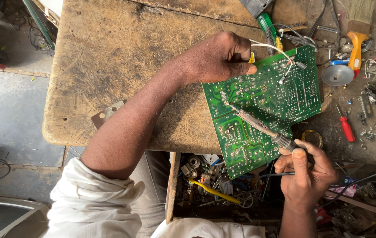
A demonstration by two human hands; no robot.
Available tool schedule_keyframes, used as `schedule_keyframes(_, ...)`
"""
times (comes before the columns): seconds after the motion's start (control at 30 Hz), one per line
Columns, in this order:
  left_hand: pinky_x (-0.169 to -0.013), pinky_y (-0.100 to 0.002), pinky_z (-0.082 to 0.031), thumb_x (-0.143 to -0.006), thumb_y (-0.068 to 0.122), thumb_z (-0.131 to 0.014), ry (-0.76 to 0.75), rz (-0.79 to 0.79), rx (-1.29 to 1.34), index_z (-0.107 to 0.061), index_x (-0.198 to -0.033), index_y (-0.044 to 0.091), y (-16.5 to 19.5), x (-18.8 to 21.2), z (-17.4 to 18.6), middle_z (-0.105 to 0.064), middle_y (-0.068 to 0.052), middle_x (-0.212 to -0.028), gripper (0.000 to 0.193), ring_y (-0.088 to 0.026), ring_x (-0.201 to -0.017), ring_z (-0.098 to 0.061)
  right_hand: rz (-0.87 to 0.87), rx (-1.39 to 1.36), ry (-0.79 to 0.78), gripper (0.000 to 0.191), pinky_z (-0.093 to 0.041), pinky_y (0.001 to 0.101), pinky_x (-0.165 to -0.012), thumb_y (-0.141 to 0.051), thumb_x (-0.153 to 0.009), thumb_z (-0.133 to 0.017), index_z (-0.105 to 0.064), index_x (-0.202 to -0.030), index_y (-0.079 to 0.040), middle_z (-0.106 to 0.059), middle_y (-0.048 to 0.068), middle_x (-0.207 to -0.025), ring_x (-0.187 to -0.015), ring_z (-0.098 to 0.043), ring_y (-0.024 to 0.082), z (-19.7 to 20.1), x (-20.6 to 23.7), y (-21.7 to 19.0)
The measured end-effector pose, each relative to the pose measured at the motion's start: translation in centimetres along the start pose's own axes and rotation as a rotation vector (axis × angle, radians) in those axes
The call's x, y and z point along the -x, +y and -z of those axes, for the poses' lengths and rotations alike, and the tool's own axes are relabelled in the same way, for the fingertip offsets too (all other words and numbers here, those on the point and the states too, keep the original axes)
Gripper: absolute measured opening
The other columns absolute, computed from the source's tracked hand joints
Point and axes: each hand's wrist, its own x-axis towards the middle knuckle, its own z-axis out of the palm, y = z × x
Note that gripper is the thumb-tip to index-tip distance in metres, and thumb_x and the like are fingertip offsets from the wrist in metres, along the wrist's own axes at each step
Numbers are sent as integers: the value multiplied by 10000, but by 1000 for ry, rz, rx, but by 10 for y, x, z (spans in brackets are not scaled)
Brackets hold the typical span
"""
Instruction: The person uses a soldering iron to apply solder to multiple points on a green circuit board. They occasionally use a red-handled screwdriver to adjust components or wires on the board. The work is performed on a cluttered wooden workbench.
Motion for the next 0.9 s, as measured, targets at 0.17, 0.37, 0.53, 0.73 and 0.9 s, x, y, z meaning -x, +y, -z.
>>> schedule_keyframes(0.17,-522,-344,-443,-973,257,-807,-6,10,12,-613,-742,45,0,0,1,-596,-29,-711,369,-125,-600,-562,7,-40,12,142,-492,274,-452,-57,-1102,-616,-647,-1182,57,-658,175,-685,-484,-604,170,1,1,0)
schedule_keyframes(0.37,-525,-349,-441,-977,259,-807,-11,1,18,-601,-732,41,2,-1,0,-591,-33,-724,387,-131,-604,-560,9,-75,14,144,-479,277,-451,-73,-1103,-627,-644,-1158,59,-650,167,-691,-476,-583,175,0,4,0)
schedule_keyframes(0.53,-530,-351,-447,-971,266,-808,-6,1,17,-606,-739,40,3,0,1,-592,-31,-725,382,-133,-609,-569,32,-64,44,135,-485,286,-453,-75,-1109,-634,-649,-1148,54,-625,151,-641,-452,-569,169,1,2,2)
schedule_keyframes(0.73,-542,-340,-475,-971,279,-801,-7,15,4,-626,-751,52,2,0,1,-612,-23,-732,361,-124,-625,-595,-2,-81,33,133,-483,287,-471,-55,-1101,-617,-649,-1167,56,-648,168,-673,-466,-585,170,-6,0,0)
schedule_keyframes(0.9,-550,-352,-472,-973,276,-798,-21,18,18,-612,-756,39,1,-1,1,-606,-41,-739,371,-139,-631,-588,0,-15,38,133,-505,285,-472,-26,-1109,-600,-653,-1156,88,-651,179,-685,-496,-612,169,-13,-1,-6)
